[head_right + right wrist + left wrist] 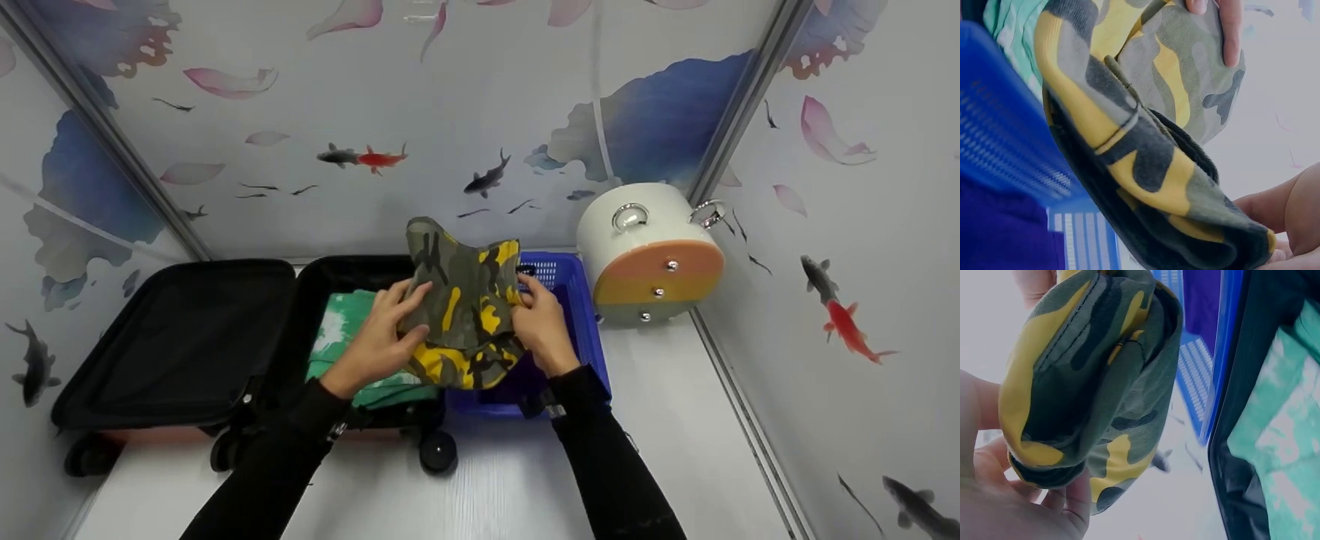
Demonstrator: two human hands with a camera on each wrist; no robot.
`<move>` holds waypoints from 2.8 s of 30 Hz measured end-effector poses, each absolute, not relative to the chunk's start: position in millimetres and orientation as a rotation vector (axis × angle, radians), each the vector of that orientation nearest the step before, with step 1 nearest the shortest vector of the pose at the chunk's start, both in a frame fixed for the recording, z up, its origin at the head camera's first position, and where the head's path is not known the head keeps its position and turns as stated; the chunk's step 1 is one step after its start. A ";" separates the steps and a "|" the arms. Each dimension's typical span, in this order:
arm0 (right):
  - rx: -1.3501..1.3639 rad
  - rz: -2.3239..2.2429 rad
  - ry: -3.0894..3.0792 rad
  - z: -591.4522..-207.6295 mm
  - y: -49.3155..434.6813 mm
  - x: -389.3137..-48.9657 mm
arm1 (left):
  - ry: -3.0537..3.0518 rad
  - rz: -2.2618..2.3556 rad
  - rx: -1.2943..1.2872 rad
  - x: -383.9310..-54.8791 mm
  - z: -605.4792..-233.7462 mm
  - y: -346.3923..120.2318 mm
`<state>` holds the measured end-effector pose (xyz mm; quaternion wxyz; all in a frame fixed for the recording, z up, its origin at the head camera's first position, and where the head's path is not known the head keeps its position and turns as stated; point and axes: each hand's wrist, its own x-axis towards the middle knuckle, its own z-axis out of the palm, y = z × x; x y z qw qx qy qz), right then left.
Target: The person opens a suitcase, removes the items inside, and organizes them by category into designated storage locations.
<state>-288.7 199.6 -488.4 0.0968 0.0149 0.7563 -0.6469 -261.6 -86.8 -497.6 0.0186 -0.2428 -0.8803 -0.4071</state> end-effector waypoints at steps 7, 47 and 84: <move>0.120 -1.944 2.316 -488.3 229.0 -294.3 | -2.832 -1.302 -0.853 -272.7 -501.2 -71.0; 0.308 -1.492 2.576 -554.1 277.7 -309.4 | -3.178 -1.373 -0.657 -293.0 -544.0 -15.3; -0.442 -1.309 2.390 -532.9 64.1 -248.3 | -3.155 -1.401 0.192 -310.7 -586.9 -233.0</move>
